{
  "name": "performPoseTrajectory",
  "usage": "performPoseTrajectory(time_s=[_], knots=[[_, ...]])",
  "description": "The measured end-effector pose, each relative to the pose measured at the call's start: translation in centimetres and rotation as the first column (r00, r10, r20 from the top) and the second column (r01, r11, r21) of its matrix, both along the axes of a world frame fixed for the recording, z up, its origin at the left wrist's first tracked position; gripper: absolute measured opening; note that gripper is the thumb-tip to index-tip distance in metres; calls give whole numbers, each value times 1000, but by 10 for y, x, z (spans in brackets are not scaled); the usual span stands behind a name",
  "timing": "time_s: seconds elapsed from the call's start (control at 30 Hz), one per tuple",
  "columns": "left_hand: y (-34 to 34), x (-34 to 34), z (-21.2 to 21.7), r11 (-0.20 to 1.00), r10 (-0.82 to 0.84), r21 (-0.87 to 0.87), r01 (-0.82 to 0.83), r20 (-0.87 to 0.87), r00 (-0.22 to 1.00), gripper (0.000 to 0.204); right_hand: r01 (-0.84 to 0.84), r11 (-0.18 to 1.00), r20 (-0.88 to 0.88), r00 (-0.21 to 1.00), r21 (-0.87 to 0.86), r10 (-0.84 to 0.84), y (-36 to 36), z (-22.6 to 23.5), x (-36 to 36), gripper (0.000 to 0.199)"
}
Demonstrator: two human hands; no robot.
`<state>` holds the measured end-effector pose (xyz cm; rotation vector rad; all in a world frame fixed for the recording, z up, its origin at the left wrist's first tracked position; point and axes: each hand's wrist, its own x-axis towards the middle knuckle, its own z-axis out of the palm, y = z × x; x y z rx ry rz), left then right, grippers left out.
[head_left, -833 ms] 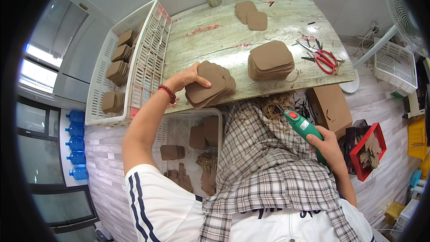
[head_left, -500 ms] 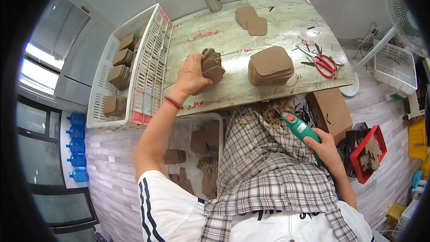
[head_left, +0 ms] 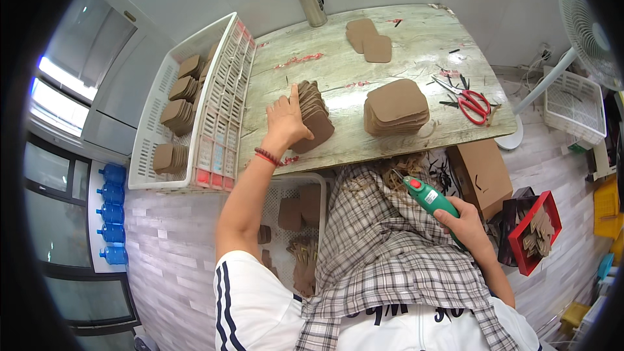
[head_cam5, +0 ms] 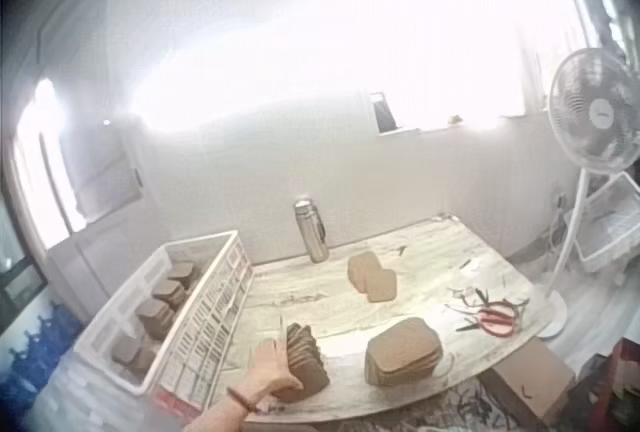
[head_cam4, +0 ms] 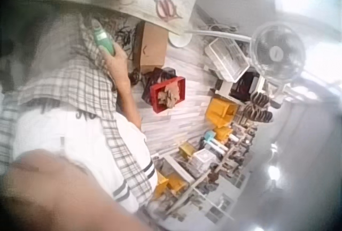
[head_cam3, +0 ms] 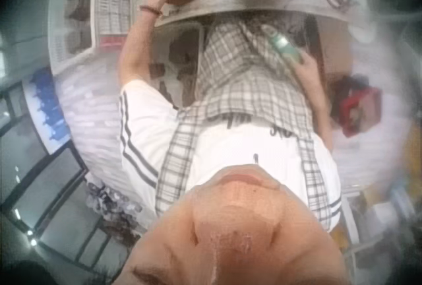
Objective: The person uses a green rotary tool to smooth the edges of brown cardboard pieces. They pick up each piece from a stack, run the tool along the perimeter, and place the finished piece back on the table.
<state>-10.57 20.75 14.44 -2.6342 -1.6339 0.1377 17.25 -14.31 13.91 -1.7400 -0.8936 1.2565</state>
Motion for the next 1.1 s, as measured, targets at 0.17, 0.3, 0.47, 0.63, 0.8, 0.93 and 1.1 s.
performPoseTrajectory(time_s=[0.17, 0.3, 0.47, 0.63, 0.8, 0.93, 1.1], knots=[[9, -2, 1, 991, 120, -68, -111, 158, 980, 131, 7, 1000, -28, 1000, -20, -8, 3, 7, 0, 36], [20, -5, -6, 996, 84, -44, -75, 278, 957, 106, -6, 1000, -85, 996, 13, 8, 8, 10, -2, 35], [7, -14, 17, 1000, 8, -10, -4, 454, 891, 96, -8, 998, -66, 998, 64, 12, 12, 19, -6, 33], [-6, -15, -2, 996, 27, -86, -12, 175, 984, 100, -8, 992, -61, 998, 124, 15, 38, 26, -22, 33], [1, -11, -1, 996, -28, -81, 40, 146, 989, 110, -73, 990, 96, 993, 123, 61, 109, 24, -43, 44], [4, -17, -3, 994, -26, -100, 41, 143, 989, 117, -135, 980, 268, 959, 144, 93, 179, 0, -65, 60], [5, -12, 1, 993, -51, -98, 70, 182, 982, 116, -88, 990, 341, 939, 109, 46, 236, -17, -89, 59]])
